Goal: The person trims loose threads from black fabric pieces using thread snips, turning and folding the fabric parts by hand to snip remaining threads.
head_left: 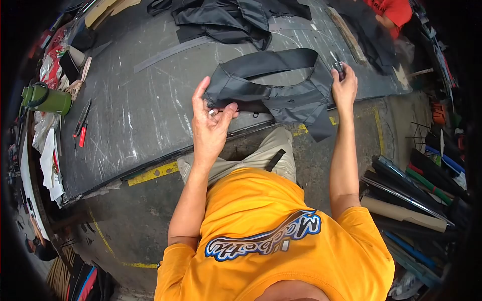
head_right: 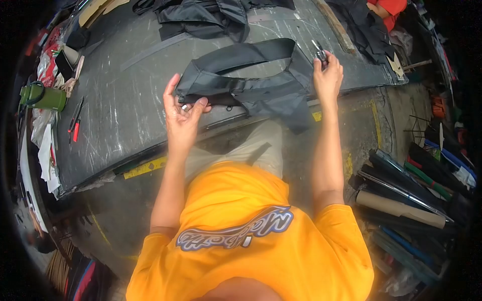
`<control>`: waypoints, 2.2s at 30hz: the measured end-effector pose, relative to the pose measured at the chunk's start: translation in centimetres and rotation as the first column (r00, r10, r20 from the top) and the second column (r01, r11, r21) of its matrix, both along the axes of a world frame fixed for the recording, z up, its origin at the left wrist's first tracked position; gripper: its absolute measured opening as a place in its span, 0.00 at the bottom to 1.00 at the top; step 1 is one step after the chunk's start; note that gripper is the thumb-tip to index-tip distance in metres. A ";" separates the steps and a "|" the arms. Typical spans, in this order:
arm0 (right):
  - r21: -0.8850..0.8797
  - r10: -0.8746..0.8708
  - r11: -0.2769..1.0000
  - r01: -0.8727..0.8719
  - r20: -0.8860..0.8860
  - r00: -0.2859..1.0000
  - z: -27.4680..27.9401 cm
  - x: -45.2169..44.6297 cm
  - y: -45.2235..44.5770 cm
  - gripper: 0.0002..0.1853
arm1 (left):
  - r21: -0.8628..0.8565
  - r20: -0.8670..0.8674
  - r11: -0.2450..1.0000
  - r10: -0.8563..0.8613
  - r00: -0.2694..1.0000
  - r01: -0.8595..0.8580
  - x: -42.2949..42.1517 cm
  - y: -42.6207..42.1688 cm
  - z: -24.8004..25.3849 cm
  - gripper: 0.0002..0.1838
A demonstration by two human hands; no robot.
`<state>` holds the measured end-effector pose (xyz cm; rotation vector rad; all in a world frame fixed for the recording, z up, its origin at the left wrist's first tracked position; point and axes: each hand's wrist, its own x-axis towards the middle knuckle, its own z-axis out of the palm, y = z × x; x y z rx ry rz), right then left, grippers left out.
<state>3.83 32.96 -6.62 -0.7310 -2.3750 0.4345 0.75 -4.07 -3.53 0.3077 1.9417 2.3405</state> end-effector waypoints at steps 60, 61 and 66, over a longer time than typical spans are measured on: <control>-0.380 0.190 0.534 -0.755 -0.816 0.546 15.6 4.2 -15.7 0.11 | -0.300 -0.426 0.954 -0.157 0.891 0.025 -0.3 7.0 2.0 0.35; -0.384 0.197 0.541 -0.748 -0.807 0.557 15.5 4.3 -15.9 0.11 | -0.410 -0.517 0.911 -0.197 0.833 -0.039 -0.1 7.0 1.9 0.34; -0.423 0.160 0.509 -0.750 -0.809 0.565 15.0 4.6 -14.5 0.20 | -0.538 -0.228 0.798 -0.448 0.864 0.271 -0.2 5.2 1.4 0.29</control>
